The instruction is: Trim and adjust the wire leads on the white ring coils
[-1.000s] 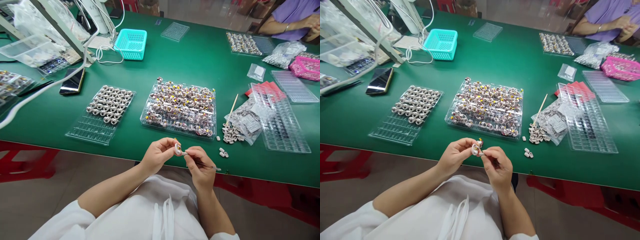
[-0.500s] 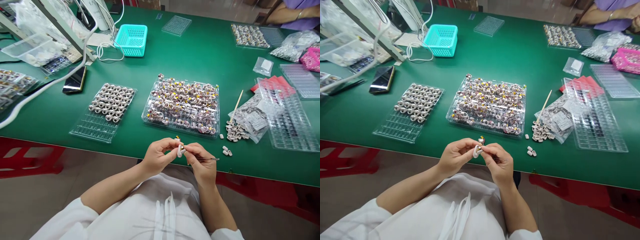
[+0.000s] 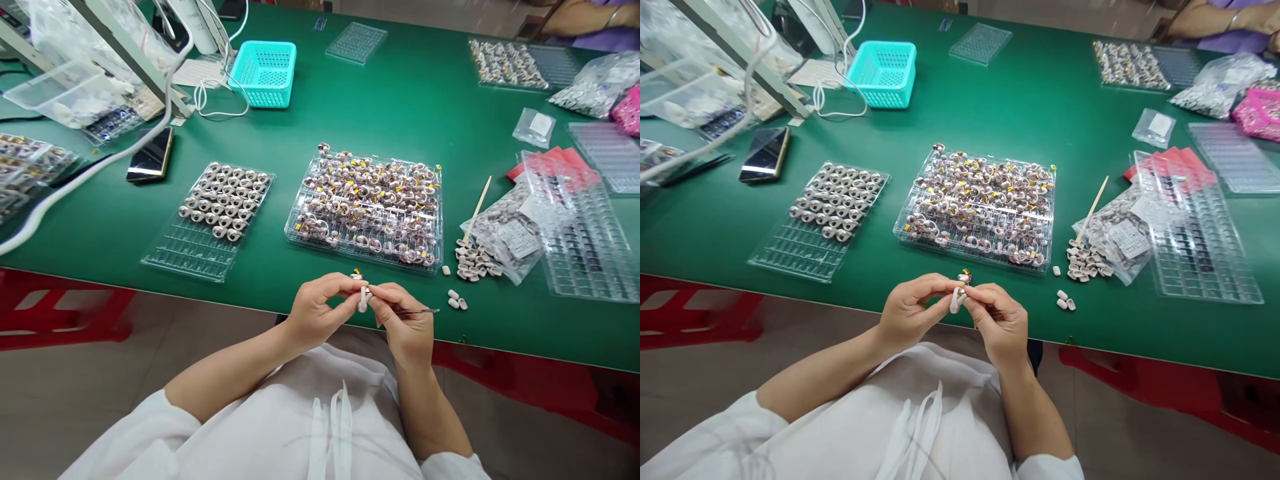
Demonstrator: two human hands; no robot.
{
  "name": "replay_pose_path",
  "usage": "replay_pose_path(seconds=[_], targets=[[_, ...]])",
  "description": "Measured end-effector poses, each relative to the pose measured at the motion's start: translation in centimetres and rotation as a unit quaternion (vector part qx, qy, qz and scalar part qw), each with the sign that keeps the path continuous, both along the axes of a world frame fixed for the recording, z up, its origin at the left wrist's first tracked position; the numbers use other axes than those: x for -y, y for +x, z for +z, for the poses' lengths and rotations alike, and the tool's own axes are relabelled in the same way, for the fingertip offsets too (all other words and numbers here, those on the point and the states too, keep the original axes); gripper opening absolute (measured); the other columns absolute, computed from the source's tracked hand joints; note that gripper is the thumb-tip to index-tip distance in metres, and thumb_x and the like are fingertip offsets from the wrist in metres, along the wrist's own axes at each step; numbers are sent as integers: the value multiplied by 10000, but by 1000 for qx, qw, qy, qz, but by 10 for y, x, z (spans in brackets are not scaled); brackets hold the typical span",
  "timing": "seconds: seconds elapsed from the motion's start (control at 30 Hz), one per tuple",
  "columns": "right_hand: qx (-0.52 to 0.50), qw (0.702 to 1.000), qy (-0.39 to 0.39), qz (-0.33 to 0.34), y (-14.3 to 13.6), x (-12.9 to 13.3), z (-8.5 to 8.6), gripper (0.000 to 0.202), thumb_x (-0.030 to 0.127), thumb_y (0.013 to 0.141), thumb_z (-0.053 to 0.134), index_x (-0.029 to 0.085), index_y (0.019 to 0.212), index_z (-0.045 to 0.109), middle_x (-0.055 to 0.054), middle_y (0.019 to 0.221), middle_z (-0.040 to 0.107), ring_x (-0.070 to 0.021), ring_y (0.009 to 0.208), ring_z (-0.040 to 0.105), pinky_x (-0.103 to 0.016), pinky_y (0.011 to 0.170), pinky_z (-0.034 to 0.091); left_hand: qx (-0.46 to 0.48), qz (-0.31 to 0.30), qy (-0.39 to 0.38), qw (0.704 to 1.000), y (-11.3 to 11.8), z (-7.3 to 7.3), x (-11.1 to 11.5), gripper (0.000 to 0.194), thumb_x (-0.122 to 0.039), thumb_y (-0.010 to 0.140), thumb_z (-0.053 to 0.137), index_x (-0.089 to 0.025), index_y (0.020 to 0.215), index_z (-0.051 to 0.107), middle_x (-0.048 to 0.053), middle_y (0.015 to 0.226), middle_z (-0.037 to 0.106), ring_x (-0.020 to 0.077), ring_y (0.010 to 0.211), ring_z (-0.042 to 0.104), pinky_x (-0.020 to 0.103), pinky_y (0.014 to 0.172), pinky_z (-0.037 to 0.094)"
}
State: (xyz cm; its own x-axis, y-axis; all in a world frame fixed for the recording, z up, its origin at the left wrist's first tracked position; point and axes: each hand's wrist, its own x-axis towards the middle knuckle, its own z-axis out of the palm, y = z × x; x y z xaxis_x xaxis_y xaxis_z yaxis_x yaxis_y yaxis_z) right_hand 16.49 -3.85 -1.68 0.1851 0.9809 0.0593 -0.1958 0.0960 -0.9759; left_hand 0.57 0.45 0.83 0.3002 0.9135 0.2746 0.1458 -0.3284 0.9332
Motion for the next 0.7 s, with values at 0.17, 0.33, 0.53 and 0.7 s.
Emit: replay_pose_path(seconds=[0.17,0.33,0.53,0.7], targets=[[-12,1000,-12,5,0,0,-1,172,183,851,737,281,976,801,-24,868,697,-86,578,561,-213,440,413,-8,2,28,1000,0,-1,0,145,-136,868,675,-156,981,764,86,871,788,158,779,733,241,728,591],[-25,999,-40,9,-1,-1,0,139,209,848,743,273,958,799,-16,854,695,-73,541,535,-214,438,412,-15,-2,56,998,-1,-2,-1,172,-117,875,671,-164,1015,759,74,855,789,149,768,727,244,744,597],[-38,997,-67,5,-1,-1,-1,116,253,833,762,255,944,796,-14,800,695,-83,551,526,-214,436,404,-15,-23,81,996,-3,-5,-2,234,-89,892,650,-174,1088,745,76,890,787,151,815,733,255,786,602],[-25,996,-82,5,1,0,-4,138,279,850,746,260,981,785,-5,754,702,-89,560,537,-208,456,430,-30,-43,95,994,-5,-7,-3,265,-69,907,623,-161,1129,733,101,974,788,151,874,742,246,818,598]])
